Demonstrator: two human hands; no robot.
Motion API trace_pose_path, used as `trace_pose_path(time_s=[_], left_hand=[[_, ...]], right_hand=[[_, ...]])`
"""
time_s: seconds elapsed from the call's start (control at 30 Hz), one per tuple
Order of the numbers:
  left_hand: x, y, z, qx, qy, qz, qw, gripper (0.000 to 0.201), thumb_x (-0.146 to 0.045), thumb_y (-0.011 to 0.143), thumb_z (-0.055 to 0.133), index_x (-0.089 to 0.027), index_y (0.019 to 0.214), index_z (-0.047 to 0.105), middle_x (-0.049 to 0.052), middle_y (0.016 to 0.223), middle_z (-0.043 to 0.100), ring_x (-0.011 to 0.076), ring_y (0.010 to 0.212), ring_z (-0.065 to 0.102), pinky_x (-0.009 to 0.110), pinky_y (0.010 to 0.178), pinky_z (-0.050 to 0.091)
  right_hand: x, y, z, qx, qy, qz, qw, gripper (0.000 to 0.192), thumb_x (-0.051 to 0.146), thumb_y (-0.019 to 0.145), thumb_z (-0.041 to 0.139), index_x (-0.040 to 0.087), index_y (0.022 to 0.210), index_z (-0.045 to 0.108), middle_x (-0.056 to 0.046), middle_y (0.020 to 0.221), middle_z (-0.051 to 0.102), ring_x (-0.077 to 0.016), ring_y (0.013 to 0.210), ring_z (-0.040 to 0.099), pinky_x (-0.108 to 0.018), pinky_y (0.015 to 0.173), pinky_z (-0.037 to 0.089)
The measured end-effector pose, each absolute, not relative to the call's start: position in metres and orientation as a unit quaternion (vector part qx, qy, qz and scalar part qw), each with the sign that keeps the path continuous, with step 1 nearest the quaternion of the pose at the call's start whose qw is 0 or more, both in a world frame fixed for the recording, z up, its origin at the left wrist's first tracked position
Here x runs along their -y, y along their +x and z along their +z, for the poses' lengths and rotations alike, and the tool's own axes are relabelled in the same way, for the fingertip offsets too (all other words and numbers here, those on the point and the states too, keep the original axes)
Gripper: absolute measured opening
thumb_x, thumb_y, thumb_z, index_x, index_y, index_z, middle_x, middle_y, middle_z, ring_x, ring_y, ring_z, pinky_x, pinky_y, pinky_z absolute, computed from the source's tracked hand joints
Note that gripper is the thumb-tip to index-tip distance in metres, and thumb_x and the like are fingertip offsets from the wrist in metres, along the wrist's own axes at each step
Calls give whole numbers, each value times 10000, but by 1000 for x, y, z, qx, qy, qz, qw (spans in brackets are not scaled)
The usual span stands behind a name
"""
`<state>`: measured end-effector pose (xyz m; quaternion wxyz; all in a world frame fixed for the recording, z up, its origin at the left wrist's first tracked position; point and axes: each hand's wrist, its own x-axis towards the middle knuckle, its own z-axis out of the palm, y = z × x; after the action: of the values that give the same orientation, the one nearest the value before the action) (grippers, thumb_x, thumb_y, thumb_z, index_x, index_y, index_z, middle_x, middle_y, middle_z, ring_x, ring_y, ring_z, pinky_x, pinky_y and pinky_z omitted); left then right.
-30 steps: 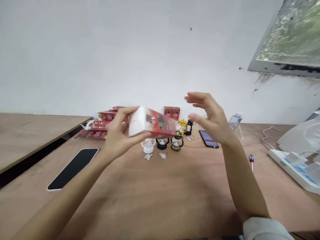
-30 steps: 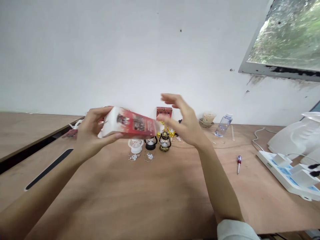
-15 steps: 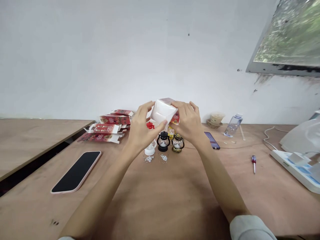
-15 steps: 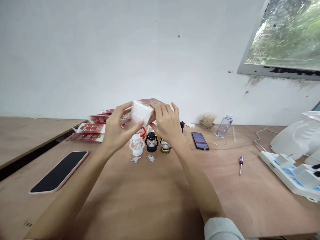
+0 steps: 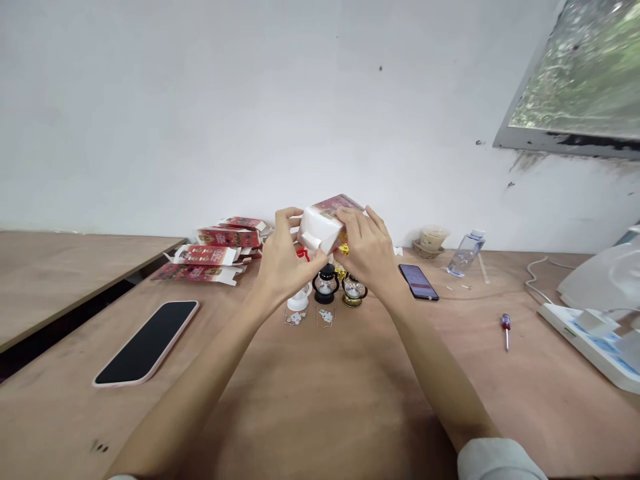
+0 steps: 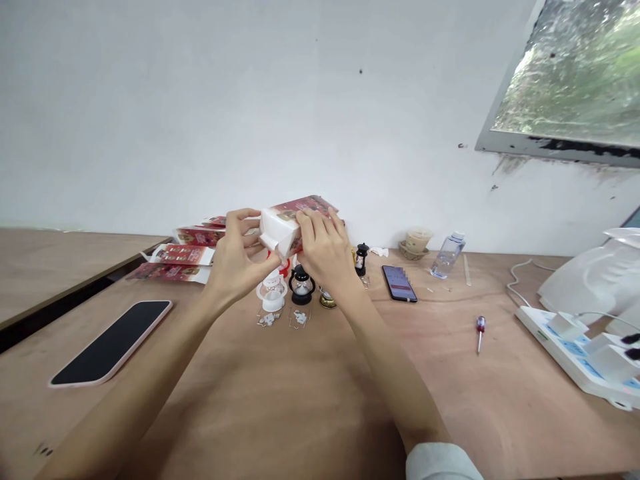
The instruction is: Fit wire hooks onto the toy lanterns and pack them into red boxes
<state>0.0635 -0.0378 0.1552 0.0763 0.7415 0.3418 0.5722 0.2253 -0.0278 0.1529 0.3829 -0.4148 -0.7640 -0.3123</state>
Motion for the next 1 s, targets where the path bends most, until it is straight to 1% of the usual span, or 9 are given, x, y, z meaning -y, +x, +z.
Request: trace_pose_path(time_s=[0.17, 0.27, 0.33, 0.43, 0.53, 0.6, 0.73, 0.83, 1.0], left_hand=[[38, 66, 151, -374, 740, 552, 92, 547, -104, 642, 542, -193, 1136, 324, 132, 1166, 567, 217, 889, 650, 345, 690, 538], [37, 65, 151, -401, 749, 523, 73, 541, -104, 666, 533, -175, 1165, 338, 127, 1119, 593, 208, 845, 648, 365, 716, 527], [36, 62, 153, -410, 763, 501, 9, 476, -141, 696, 553, -163, 1144, 396, 122, 1094, 605, 217, 862, 636, 377, 743, 517], [34, 56, 156, -371, 799, 456, -130, 321, -189, 752, 551, -172, 1068, 499, 96, 1060, 627, 229, 928, 608, 355, 758, 500], [31, 51, 159, -322, 815, 418, -241, 204, -224, 812, 528, -194, 1010, 568, 68, 973, 666, 214, 882, 618, 314, 715, 489], [30, 47, 161, -317, 812, 405, -277, 175, -287, 841, 522, -205, 972, 604, 62, 901, 685, 216, 837, 633, 311, 690, 483], [33, 39, 167, -326, 828, 376, -260, 217, -360, 861, 492, -239, 965, 639, 51, 821, 698, 214, 765, 650, 307, 650, 485], [38, 33, 172, -332, 842, 374, -201, 247, -391, 817, 538, -267, 1005, 641, 38, 818, 701, 200, 702, 649, 301, 622, 493], [47, 31, 179, -317, 834, 441, -98, 247, -350, 728, 629, -270, 960, 658, 41, 908, 695, 240, 882, 649, 354, 741, 520]], right_hand=[[25, 227, 153, 766, -425, -293, 383, 539, 95, 741, 450, 147, 1274, 392, -133, 1238, 543, -269, 1185, 477, -498, 1073, 276], [25, 227, 152, 773, -418, -289, 380, 534, 56, 745, 413, 142, 1272, 402, -132, 1290, 508, -268, 1248, 418, -491, 1070, 277], [26, 226, 152, 779, -411, -291, 373, 535, 26, 739, 397, 136, 1263, 417, -127, 1309, 496, -265, 1286, 374, -482, 1077, 266], [29, 227, 152, 796, -399, -291, 349, 558, 0, 723, 389, 142, 1261, 426, -109, 1314, 495, -253, 1307, 348, -471, 1096, 234], [31, 228, 153, 811, -393, -283, 328, 547, 6, 739, 381, 147, 1266, 424, -101, 1322, 488, -246, 1303, 351, -472, 1099, 222], [31, 228, 154, 816, -391, -277, 323, 529, 21, 751, 386, 149, 1262, 425, -98, 1314, 496, -241, 1271, 389, -469, 1090, 234], [31, 227, 154, 828, -375, -267, 320, 522, 49, 751, 406, 159, 1262, 419, -96, 1282, 522, -227, 1191, 461, -451, 1065, 277], [34, 227, 157, 837, -363, -255, 321, 583, 63, 742, 418, 164, 1314, 364, -94, 1320, 494, -229, 1224, 433, -451, 1070, 278], [46, 233, 167, 856, -328, -200, 347, 688, 73, 739, 447, 177, 1395, 270, -84, 1363, 459, -223, 1268, 397, -425, 1055, 309]])
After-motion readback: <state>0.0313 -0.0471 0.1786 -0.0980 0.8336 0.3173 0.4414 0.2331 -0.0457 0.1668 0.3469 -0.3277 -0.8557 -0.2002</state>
